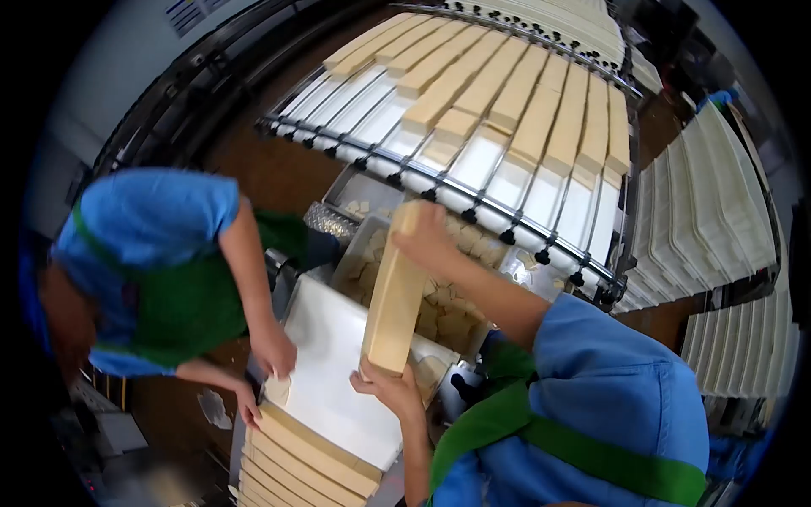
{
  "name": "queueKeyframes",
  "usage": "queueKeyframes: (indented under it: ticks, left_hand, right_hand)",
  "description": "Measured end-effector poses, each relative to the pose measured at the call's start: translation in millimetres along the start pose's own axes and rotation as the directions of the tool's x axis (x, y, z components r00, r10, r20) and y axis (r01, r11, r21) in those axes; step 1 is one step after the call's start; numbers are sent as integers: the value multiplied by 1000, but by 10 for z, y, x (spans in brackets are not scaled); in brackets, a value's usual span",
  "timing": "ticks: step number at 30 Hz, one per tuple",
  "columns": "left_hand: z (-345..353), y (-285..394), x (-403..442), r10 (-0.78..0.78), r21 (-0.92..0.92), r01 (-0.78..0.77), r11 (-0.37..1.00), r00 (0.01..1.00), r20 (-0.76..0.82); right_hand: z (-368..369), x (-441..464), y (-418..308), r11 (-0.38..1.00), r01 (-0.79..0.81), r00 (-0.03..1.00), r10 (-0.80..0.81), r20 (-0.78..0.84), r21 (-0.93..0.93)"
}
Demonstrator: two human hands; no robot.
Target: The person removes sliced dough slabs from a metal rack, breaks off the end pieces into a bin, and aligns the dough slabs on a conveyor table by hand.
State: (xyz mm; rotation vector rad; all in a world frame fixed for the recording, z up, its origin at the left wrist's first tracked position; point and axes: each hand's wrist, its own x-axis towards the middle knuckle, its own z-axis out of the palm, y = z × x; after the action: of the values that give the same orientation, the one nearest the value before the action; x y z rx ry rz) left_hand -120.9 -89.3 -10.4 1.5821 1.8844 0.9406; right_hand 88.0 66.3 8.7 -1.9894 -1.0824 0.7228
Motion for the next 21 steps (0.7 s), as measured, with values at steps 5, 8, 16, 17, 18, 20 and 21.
queueKeyframes:
  ticks: [5,8,16,17,18,20,21]
  left_hand:
    - [512,909,499,365,-27,-364,931,930,34]
    - [681,1287,823,431,-130,-417,899,897,102]
    - [1123,1482,1167,395,-306,-290,907,837,378]
    - [1179,1452,1177,391,-278,-302,912,846,363]
    - [1212,1483,1182,385,-248,-312,917,855,347]
    - [1281,1551,1193,363,-208,-306,929,859,361]
    - [1324,1599,1201,351,-199,-294,935,852,390]
  right_hand:
    - [-1252,690,172,975,-200,965,178,-190,-101]
    - [-1613,1304,476,829,-162,986,163,-45,-536]
    - [-1806,2149,983,853,-160,984,175,-18,-496]
    - [-1788,2167,1022,855,-174,985,158,-74,-488]
    - [-1750,2216,1105,859,-176,984,163,-69,-481]
    - [-1669,2282,1271,816,-114,964,-47,-262,-566]
    - [-1720,2274,1260,820,-115,965,-42,-259,-561]
